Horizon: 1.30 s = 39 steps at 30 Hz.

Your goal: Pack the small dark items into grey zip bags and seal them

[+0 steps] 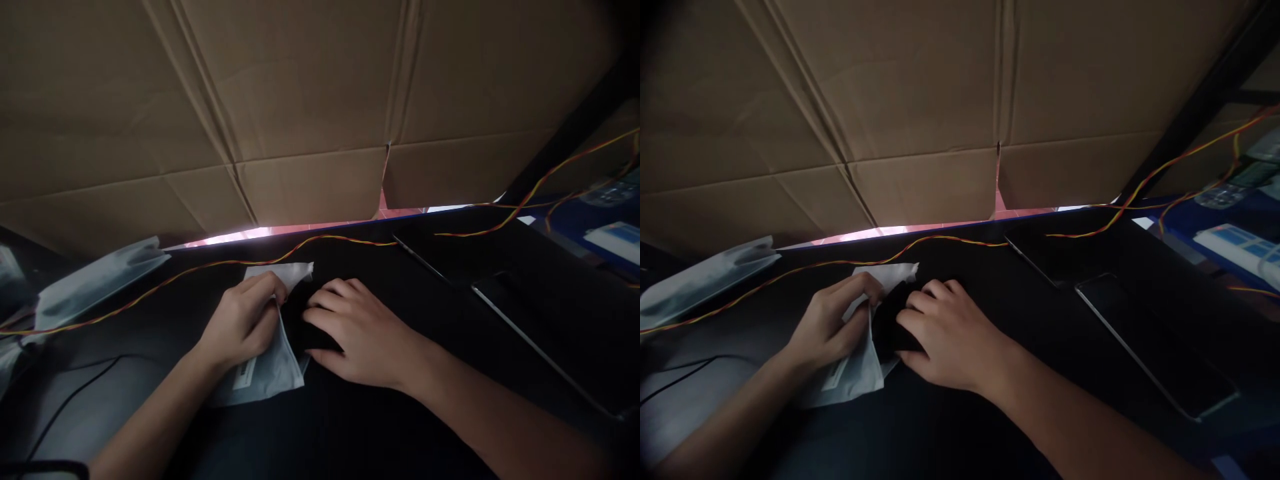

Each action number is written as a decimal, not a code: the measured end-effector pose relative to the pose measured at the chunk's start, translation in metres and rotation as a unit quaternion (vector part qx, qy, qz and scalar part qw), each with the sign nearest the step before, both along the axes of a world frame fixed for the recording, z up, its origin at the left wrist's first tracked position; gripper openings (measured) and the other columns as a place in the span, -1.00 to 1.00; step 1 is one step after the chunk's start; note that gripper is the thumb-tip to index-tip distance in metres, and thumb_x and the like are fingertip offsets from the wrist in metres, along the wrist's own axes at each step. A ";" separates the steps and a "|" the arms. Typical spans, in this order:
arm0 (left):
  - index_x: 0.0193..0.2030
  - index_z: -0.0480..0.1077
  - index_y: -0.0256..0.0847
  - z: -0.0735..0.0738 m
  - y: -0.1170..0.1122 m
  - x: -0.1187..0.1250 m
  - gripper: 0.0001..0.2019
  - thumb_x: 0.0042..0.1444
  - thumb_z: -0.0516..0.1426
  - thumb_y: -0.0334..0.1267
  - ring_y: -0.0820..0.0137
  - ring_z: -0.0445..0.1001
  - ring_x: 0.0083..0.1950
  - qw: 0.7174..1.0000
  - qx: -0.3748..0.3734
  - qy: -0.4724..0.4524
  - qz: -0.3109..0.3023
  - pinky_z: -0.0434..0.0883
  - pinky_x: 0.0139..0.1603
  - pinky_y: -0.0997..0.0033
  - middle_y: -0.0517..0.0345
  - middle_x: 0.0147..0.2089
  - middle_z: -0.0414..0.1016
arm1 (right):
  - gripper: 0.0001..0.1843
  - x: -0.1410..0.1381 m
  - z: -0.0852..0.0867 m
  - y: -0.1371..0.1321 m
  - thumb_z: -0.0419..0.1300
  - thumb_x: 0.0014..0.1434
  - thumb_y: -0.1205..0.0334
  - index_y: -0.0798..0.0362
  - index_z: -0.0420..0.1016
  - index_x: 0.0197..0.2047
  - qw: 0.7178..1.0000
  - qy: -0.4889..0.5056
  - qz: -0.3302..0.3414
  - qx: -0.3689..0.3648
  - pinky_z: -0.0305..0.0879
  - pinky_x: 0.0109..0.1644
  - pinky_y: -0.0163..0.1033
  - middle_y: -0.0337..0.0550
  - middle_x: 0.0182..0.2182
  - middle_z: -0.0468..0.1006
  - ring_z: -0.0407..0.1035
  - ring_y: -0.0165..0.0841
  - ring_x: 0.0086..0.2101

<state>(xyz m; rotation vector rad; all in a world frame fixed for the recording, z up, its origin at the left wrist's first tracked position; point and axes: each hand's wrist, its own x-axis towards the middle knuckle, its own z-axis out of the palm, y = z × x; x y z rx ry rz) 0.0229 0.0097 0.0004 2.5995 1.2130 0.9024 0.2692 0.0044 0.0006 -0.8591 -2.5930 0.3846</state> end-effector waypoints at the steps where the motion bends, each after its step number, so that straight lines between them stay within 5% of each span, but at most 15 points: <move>1: -0.23 0.27 -0.12 0.000 -0.001 0.000 -0.81 0.18 -0.02 -0.51 0.37 0.44 -0.29 1.000 -0.008 -0.011 -0.006 0.42 -0.25 0.36 0.22 -0.29 0.43 | -0.65 0.001 0.001 0.000 0.32 0.40 -0.03 0.06 0.65 0.05 1.000 -0.002 0.000 0.000 0.32 0.21 0.13 0.00 0.07 0.66 0.40 -0.03 0.14; 8: -0.18 0.29 -0.13 0.002 -0.004 0.009 -0.85 0.31 -0.01 -0.47 0.28 0.43 -0.14 0.994 -0.061 -0.068 -0.066 0.44 -0.08 0.22 0.14 -0.21 0.41 | -0.72 0.000 -0.003 0.000 0.20 0.45 0.11 0.10 0.63 0.04 0.988 0.024 0.153 0.018 0.22 0.39 0.06 -0.05 0.05 0.70 0.36 -0.08 0.22; 15: -0.02 0.40 -0.14 0.005 -0.009 0.021 -0.78 0.42 -0.03 -0.44 0.25 0.50 0.02 0.994 -0.064 -0.076 -0.053 0.49 0.07 0.18 0.07 -0.04 0.50 | -0.60 -0.017 -0.011 -0.015 0.19 0.48 0.10 0.18 0.55 0.21 0.998 0.041 -0.032 -0.024 0.34 0.26 0.14 0.10 0.16 0.64 0.39 -0.02 0.21; 18: 0.30 0.35 -0.15 0.001 -0.011 0.024 -0.66 0.47 -0.01 -0.35 0.16 0.51 0.26 0.993 -0.104 -0.044 -0.025 0.50 0.29 0.06 -0.04 0.23 0.53 | -0.63 -0.012 -0.011 -0.010 0.22 0.46 0.01 0.14 0.66 0.04 0.999 0.008 0.050 -0.006 0.28 0.34 0.18 0.06 0.06 0.69 0.39 0.01 0.21; 22: 0.53 0.20 -0.09 -0.002 -0.020 0.027 -0.53 0.55 -0.04 -0.22 0.07 0.27 0.58 0.983 -0.180 -0.028 -0.007 0.22 0.62 -0.17 -0.01 0.55 0.33 | -0.62 -0.010 -0.017 -0.004 0.18 0.49 0.06 0.17 0.66 0.09 0.989 0.006 0.146 -0.001 0.08 0.54 0.12 0.06 0.08 0.72 0.42 -0.06 0.24; 26: 0.57 0.19 0.08 0.006 -0.038 0.038 -0.52 0.59 -0.06 -0.15 0.05 0.03 0.69 0.981 -0.189 -0.048 0.008 -0.10 0.71 -0.33 0.18 0.61 0.26 | -0.57 -0.025 -0.023 -0.010 0.14 0.43 0.24 0.17 0.52 0.29 0.992 0.095 0.080 -0.024 0.07 0.56 0.15 0.17 0.33 0.54 0.28 -0.06 0.40; 30: 0.56 0.22 0.18 0.015 -0.033 0.026 -0.53 0.57 -0.01 -0.10 0.03 0.14 0.65 0.980 -0.183 -0.070 0.015 0.13 0.64 -0.31 0.22 0.63 0.22 | -0.60 -0.028 -0.022 -0.012 0.17 0.40 0.25 0.10 0.52 0.26 0.992 0.115 0.037 -0.041 0.11 0.53 0.13 0.12 0.29 0.57 0.31 -0.06 0.38; 33: 0.58 0.23 0.06 0.014 -0.012 0.000 -0.45 0.51 0.10 -0.08 -0.04 0.19 0.62 0.983 -0.179 0.022 -0.024 0.28 0.57 -0.29 0.04 0.64 0.17 | -0.68 -0.018 -0.018 -0.007 0.24 0.39 0.21 0.09 0.58 0.15 0.993 0.058 0.084 -0.060 0.15 0.51 0.11 0.08 0.18 0.66 0.40 -0.07 0.30; 39: 0.62 0.14 -0.02 0.006 0.008 -0.014 -0.38 0.50 0.12 -0.02 -0.02 0.06 0.66 0.959 -0.216 0.090 -0.160 0.02 0.63 -0.42 -0.03 0.60 0.23 | -0.69 -0.013 -0.016 -0.008 0.23 0.40 0.21 0.04 0.60 0.16 0.969 0.064 0.231 -0.063 0.32 0.40 0.02 -0.03 0.07 0.73 0.49 -0.14 0.22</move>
